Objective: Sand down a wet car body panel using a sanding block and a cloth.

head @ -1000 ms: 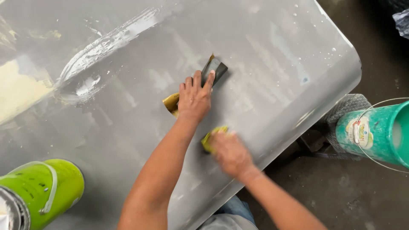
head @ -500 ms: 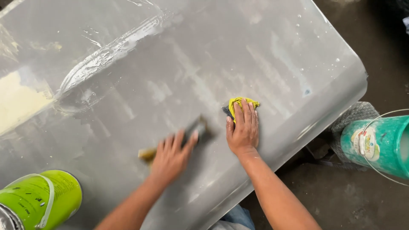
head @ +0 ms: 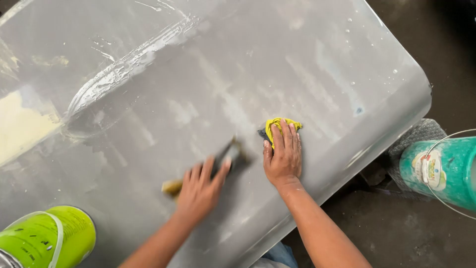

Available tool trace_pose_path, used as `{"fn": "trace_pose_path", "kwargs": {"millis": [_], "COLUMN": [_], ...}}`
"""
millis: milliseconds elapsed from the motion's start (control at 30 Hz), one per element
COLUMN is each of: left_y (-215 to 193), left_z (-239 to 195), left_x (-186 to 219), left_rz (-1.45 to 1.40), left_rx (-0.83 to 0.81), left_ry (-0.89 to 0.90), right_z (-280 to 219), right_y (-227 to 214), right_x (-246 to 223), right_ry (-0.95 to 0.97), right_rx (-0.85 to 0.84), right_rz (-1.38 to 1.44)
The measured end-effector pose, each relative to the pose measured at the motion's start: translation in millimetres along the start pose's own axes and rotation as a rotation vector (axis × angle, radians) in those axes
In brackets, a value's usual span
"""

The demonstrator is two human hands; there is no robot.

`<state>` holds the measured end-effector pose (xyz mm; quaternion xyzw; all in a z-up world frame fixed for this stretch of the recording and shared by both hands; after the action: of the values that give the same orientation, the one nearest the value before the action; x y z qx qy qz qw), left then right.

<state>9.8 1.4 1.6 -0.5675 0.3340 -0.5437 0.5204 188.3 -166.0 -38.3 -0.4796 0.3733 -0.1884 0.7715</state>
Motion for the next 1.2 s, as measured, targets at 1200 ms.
{"fn": "trace_pose_path", "kwargs": {"millis": [1200], "left_y": [26], "left_z": [236], "left_x": [-81], "left_rz": [0.132], "left_rx": [0.035], "left_ry": [-0.095], "right_z": [3], "right_y": [-3], "right_x": [-1], "right_ry": [-0.009], "right_rx": [-0.015], "right_rz": [-0.006]}}
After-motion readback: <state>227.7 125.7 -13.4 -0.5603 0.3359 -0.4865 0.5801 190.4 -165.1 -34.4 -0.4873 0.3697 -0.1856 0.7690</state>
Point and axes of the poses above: each hand's wrist, its own z-axis towards the middle knuckle, its own y-axis out of the palm, x = y × z, the point moved 1 cm from there along z, towards the middle knuckle, and after that the axes turned 5 degrees about -y, right-handed, at the moved point
